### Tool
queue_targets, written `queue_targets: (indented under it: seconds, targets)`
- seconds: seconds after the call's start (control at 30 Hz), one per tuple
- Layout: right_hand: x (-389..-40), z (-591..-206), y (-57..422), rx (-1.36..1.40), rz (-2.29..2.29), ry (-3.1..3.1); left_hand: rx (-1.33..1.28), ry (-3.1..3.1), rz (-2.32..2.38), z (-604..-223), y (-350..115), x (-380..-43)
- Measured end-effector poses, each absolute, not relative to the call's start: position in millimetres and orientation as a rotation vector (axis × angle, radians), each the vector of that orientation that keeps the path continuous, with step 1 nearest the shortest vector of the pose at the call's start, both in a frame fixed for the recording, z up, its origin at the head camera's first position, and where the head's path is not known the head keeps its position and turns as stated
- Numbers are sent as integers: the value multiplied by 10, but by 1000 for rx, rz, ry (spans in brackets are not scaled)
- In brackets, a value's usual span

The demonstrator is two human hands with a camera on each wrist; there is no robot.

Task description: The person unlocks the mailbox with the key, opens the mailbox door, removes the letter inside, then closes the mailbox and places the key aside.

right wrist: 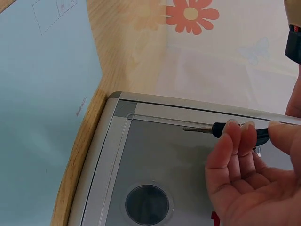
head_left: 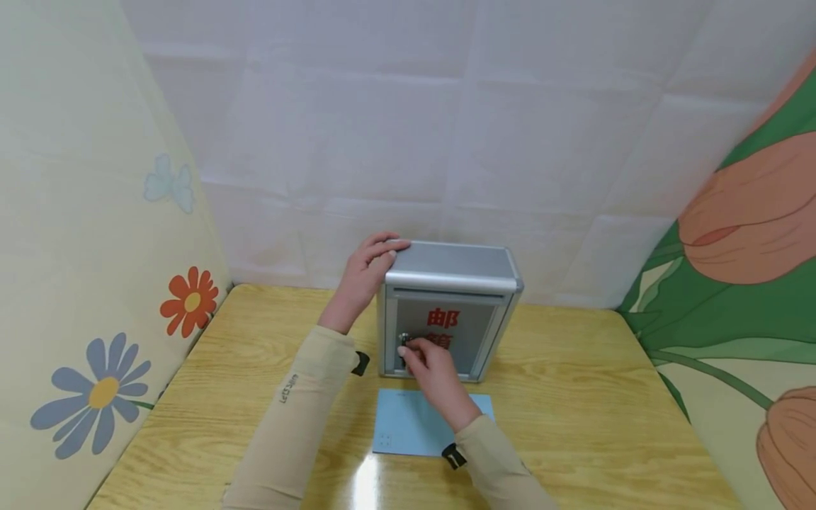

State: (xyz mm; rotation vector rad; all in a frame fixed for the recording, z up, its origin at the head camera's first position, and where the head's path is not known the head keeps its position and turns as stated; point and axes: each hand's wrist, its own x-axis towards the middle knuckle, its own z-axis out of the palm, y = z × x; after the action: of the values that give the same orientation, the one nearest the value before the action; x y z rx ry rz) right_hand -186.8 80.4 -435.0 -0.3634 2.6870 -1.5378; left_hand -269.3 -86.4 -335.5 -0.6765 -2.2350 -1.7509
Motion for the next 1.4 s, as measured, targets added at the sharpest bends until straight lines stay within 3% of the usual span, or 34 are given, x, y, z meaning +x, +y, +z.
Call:
queue_targets:
  seconds: [0.37,0.97,1.17,1.4]
  targets:
    - [-1880,-4357,799,-257,-1564,2691,-686,-2234,-1760,-3205,-846,-2546]
    - [-1775,-4349,725,-384,-1087,3221,-710,-2218,-1762,-3361,-869,-2678]
    - [-1763,-4342,724,-423,-1080,3229,-711,-2242,-1767,-3160,-845,-2489]
    - [-1763,-4367,725,-402,-1140,3210,-710,-2237,-1768,-3184,-841,-2508]
